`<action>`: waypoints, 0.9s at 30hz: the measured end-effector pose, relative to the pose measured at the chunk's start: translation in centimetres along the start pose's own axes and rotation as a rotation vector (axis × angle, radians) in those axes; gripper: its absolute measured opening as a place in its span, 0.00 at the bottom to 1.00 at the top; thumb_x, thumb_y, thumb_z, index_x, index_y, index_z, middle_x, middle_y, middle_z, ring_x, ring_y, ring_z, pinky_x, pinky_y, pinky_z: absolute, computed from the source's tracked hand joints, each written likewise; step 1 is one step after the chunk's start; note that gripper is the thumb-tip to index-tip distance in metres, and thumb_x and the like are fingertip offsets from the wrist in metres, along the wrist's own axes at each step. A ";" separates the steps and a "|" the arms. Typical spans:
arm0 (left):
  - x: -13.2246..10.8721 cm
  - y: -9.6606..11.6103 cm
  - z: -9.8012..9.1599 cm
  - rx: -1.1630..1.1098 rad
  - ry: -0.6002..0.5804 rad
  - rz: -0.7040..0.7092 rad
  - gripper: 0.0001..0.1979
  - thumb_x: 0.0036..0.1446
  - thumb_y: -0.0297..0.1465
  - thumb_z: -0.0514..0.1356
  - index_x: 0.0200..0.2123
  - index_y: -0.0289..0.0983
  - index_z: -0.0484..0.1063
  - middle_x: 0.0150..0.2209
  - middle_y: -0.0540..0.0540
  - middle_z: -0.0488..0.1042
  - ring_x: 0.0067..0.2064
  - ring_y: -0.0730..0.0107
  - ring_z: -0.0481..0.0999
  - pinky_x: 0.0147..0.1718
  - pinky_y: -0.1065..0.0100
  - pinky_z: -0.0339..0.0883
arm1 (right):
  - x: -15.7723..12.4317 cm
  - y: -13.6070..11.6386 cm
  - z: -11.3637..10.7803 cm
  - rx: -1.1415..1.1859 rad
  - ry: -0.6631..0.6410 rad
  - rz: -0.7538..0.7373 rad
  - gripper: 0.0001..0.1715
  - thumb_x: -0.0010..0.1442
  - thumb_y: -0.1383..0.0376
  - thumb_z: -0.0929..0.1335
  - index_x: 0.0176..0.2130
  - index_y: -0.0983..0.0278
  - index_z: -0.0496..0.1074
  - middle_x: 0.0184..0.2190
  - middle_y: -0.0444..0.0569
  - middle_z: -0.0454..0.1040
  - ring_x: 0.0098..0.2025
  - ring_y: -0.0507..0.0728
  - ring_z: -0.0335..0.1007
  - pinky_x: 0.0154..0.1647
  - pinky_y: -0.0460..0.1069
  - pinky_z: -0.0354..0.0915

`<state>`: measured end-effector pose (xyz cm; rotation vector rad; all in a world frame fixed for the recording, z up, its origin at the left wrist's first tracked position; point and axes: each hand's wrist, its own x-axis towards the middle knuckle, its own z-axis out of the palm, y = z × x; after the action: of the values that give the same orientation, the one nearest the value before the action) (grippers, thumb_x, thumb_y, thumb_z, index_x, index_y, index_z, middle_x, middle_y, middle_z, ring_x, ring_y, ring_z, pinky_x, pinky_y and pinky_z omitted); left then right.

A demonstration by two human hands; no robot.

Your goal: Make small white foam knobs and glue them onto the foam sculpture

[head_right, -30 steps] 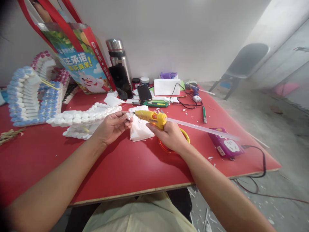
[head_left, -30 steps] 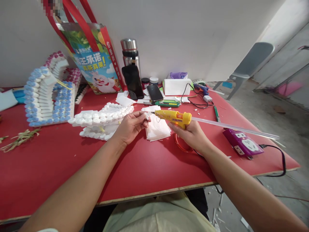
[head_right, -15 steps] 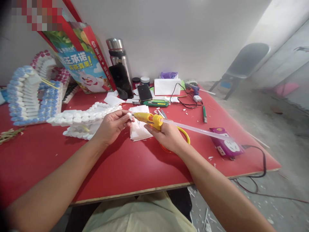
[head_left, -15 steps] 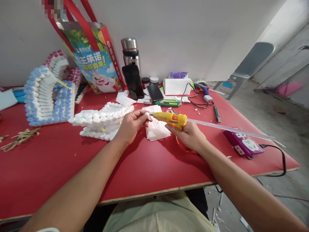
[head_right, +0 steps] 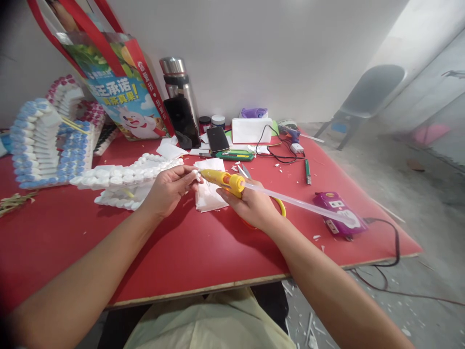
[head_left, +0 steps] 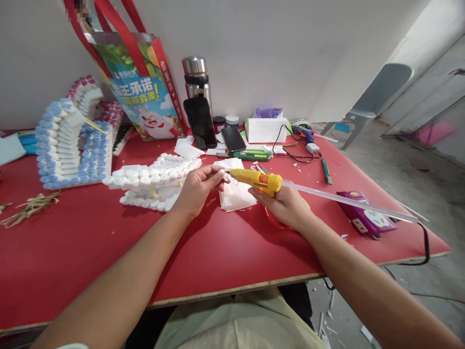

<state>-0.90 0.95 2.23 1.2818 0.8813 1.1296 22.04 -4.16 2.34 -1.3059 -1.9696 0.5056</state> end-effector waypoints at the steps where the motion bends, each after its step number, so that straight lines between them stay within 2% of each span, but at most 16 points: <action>1: 0.0 0.0 0.0 0.006 -0.003 0.004 0.12 0.55 0.37 0.69 0.36 0.33 0.78 0.33 0.45 0.78 0.28 0.74 0.71 0.33 0.69 0.67 | 0.0 0.0 0.0 -0.019 0.007 -0.001 0.22 0.68 0.51 0.65 0.37 0.65 0.77 0.30 0.50 0.77 0.30 0.56 0.70 0.32 0.50 0.63; 8: 0.0 0.0 0.0 -0.025 0.000 -0.010 0.11 0.55 0.36 0.69 0.36 0.33 0.78 0.33 0.46 0.77 0.28 0.75 0.72 0.34 0.69 0.67 | -0.1 0.2 0.0 0.009 0.030 0.045 0.21 0.67 0.51 0.65 0.41 0.65 0.77 0.33 0.52 0.79 0.33 0.58 0.72 0.34 0.50 0.64; 16: 0.0 -0.2 -0.2 -0.056 0.022 -0.022 0.11 0.55 0.36 0.69 0.35 0.34 0.78 0.33 0.46 0.77 0.28 0.75 0.71 0.33 0.69 0.67 | 0.1 -0.2 0.0 -0.036 -0.004 0.039 0.22 0.67 0.50 0.65 0.34 0.64 0.75 0.29 0.50 0.75 0.30 0.56 0.68 0.31 0.50 0.61; 22: 0.1 -0.2 -0.2 -0.084 0.023 -0.027 0.11 0.54 0.36 0.70 0.34 0.34 0.78 0.31 0.46 0.77 0.28 0.75 0.71 0.34 0.68 0.68 | -0.1 0.2 -0.2 0.042 0.032 0.127 0.23 0.66 0.48 0.65 0.38 0.64 0.76 0.31 0.50 0.76 0.32 0.58 0.71 0.32 0.50 0.63; 27: 0.1 -0.1 -0.2 -0.083 0.012 -0.032 0.10 0.54 0.36 0.70 0.34 0.34 0.78 0.32 0.45 0.78 0.29 0.74 0.71 0.34 0.68 0.68 | -0.1 0.1 -0.2 0.057 0.020 0.081 0.22 0.66 0.49 0.66 0.40 0.64 0.77 0.33 0.51 0.78 0.34 0.59 0.72 0.34 0.51 0.66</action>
<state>-1.05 1.07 2.13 1.1903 0.8517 1.1384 22.29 -4.22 2.35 -1.3541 -1.8784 0.5820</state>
